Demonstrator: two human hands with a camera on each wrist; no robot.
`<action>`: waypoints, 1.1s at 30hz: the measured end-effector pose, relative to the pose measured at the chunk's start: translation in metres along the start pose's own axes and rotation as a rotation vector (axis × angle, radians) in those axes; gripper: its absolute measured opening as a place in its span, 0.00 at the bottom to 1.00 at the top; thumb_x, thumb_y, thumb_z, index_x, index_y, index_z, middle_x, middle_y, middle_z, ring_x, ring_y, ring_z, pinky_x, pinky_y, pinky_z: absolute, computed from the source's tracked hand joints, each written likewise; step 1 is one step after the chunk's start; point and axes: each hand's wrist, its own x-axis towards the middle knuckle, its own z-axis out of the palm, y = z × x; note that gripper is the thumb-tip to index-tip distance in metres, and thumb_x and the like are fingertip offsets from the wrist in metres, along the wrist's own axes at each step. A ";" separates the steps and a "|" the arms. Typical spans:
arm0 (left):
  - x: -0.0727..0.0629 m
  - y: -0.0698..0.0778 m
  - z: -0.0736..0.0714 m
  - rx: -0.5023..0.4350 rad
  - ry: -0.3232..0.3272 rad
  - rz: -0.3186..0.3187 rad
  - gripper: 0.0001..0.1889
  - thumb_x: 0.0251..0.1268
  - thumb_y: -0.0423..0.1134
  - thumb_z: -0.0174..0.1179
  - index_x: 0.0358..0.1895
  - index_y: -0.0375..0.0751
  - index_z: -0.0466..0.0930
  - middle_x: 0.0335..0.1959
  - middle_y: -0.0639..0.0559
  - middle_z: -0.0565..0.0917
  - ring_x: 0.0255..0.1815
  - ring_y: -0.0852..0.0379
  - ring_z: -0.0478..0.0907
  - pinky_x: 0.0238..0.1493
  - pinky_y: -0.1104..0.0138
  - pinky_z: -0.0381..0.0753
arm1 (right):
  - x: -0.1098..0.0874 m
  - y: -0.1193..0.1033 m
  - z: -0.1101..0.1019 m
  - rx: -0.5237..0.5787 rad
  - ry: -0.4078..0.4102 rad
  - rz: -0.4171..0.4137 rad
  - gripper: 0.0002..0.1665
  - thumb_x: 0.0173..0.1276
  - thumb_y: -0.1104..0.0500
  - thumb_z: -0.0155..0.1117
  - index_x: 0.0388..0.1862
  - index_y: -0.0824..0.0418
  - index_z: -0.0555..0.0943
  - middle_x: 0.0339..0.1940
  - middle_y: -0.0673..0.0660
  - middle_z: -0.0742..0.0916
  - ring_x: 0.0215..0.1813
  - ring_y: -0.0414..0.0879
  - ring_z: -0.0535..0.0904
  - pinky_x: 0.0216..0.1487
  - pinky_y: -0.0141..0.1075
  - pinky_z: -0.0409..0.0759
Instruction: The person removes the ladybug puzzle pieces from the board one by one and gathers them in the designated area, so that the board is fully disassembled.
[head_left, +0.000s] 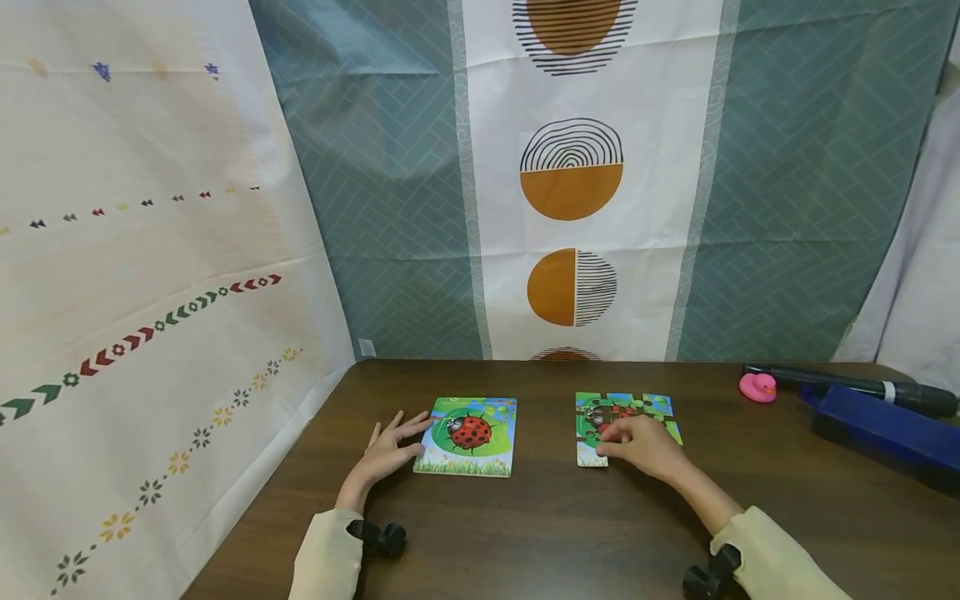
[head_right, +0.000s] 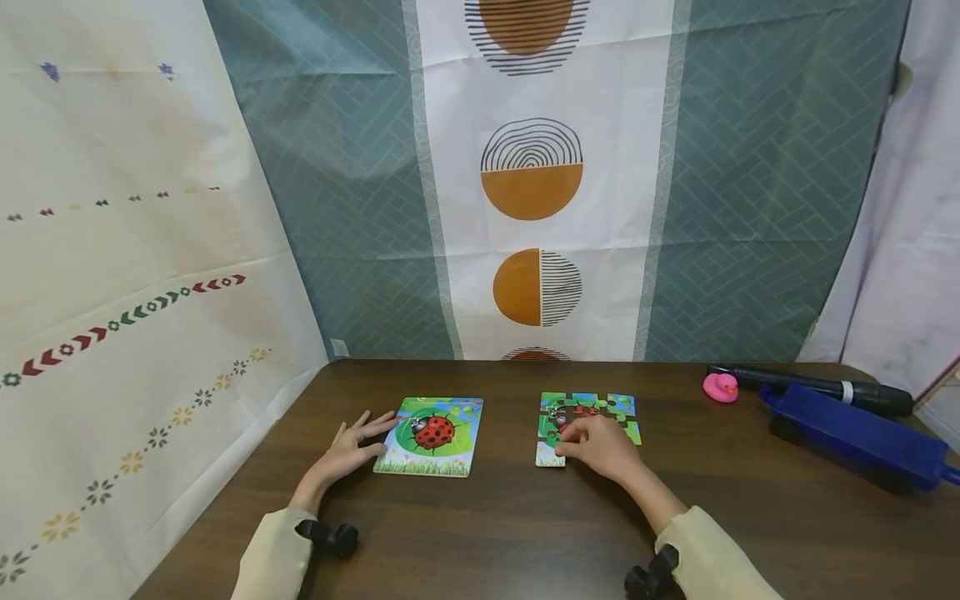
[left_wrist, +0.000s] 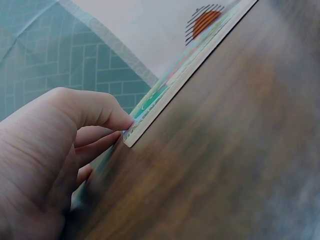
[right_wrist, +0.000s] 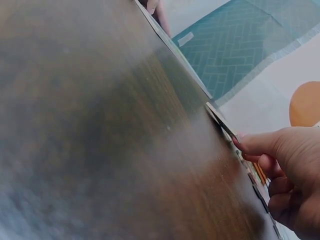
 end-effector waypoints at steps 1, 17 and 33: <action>0.000 0.000 0.000 -0.002 -0.001 0.000 0.26 0.66 0.36 0.57 0.69 0.43 0.72 0.76 0.43 0.62 0.81 0.34 0.38 0.74 0.36 0.21 | 0.000 0.000 0.000 0.002 0.001 0.002 0.12 0.59 0.51 0.72 0.36 0.57 0.88 0.15 0.48 0.71 0.19 0.37 0.61 0.23 0.29 0.60; -0.004 -0.001 0.003 -0.009 0.024 -0.003 0.27 0.62 0.36 0.55 0.67 0.46 0.74 0.75 0.44 0.64 0.80 0.34 0.41 0.75 0.36 0.21 | -0.002 0.000 0.002 -0.014 -0.017 0.020 0.12 0.59 0.51 0.73 0.37 0.56 0.89 0.14 0.47 0.69 0.18 0.37 0.59 0.22 0.29 0.57; 0.000 0.002 -0.002 -0.004 0.002 0.017 0.27 0.64 0.36 0.58 0.68 0.43 0.73 0.76 0.42 0.63 0.80 0.32 0.39 0.74 0.35 0.21 | 0.006 -0.008 0.002 0.102 0.032 -0.014 0.12 0.64 0.52 0.69 0.39 0.60 0.86 0.15 0.47 0.68 0.20 0.38 0.64 0.27 0.31 0.65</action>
